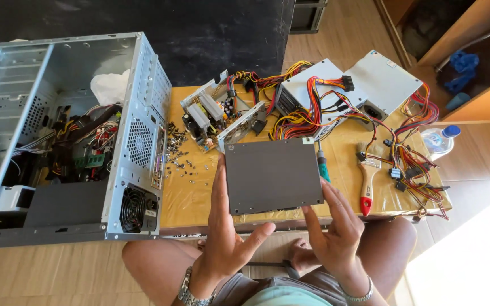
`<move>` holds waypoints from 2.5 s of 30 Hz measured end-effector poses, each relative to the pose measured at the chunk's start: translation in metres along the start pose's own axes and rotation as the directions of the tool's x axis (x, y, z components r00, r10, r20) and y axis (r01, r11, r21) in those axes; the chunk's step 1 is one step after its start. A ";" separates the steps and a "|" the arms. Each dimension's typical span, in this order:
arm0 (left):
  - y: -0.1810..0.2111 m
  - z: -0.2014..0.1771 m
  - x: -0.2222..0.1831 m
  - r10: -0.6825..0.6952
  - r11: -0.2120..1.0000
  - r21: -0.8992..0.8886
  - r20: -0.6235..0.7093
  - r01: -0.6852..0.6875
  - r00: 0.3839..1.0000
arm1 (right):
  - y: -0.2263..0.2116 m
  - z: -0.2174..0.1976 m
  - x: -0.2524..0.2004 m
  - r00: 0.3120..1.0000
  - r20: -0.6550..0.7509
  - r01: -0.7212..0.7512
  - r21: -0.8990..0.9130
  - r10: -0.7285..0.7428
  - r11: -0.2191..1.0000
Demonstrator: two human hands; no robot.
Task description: Disassembling a computer power supply unit by unscrewing the casing, cleaning internal components with a brush, and removing internal screws.
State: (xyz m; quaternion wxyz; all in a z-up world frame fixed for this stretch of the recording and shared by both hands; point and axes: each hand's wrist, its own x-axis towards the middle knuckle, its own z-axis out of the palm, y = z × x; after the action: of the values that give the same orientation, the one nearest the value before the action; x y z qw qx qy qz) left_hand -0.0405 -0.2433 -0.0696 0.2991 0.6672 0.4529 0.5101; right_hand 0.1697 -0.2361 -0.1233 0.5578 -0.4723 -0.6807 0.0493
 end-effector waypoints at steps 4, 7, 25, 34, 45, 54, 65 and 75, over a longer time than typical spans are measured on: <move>0.026 -0.002 0.001 0.320 0.939 0.109 0.063 -0.326 0.945 | 0.016 -0.022 0.008 0.990 -0.139 -0.034 -0.134 0.015 0.990; 0.032 0.002 -0.011 0.423 0.899 0.077 0.096 -0.430 0.901 | 0.005 -0.039 0.018 0.926 -0.201 -0.321 0.021 0.318 0.947; -0.076 0.039 -0.070 0.093 0.100 -0.924 0.377 0.368 0.922 | -0.007 -0.037 -0.028 0.321 0.897 -0.913 0.378 0.303 -0.153; 0.023 0.039 -0.031 -0.044 0.112 -0.929 0.351 0.353 0.935 | -0.014 -0.047 -0.037 0.650 0.719 -0.701 0.440 0.248 0.562; -0.024 0.018 -0.026 -0.114 0.337 -0.938 -0.121 -0.076 0.986 | 0.066 -0.069 -0.029 0.992 0.096 0.107 -0.241 -0.086 0.965; -0.052 0.024 0.014 -0.070 0.630 -0.764 -0.229 -0.135 0.971 | 0.069 -0.052 -0.045 0.991 0.092 0.116 -0.284 -0.093 0.952; -0.023 0.029 0.019 0.074 0.735 -0.651 -0.200 -0.189 0.977 | 0.052 -0.082 -0.030 0.945 0.199 0.303 -0.238 -0.259 0.923; -0.035 0.017 0.024 0.147 0.807 -0.584 0.060 -0.085 0.987 | 0.055 -0.096 0.003 0.973 -0.074 0.202 -0.183 -0.218 0.962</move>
State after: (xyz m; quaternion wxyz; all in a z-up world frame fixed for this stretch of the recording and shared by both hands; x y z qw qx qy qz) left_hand -0.0327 -0.2065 -0.0952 0.4790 0.5959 0.2187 0.6063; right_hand 0.2796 -0.2479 -0.1182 0.5477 -0.4461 -0.7018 -0.0920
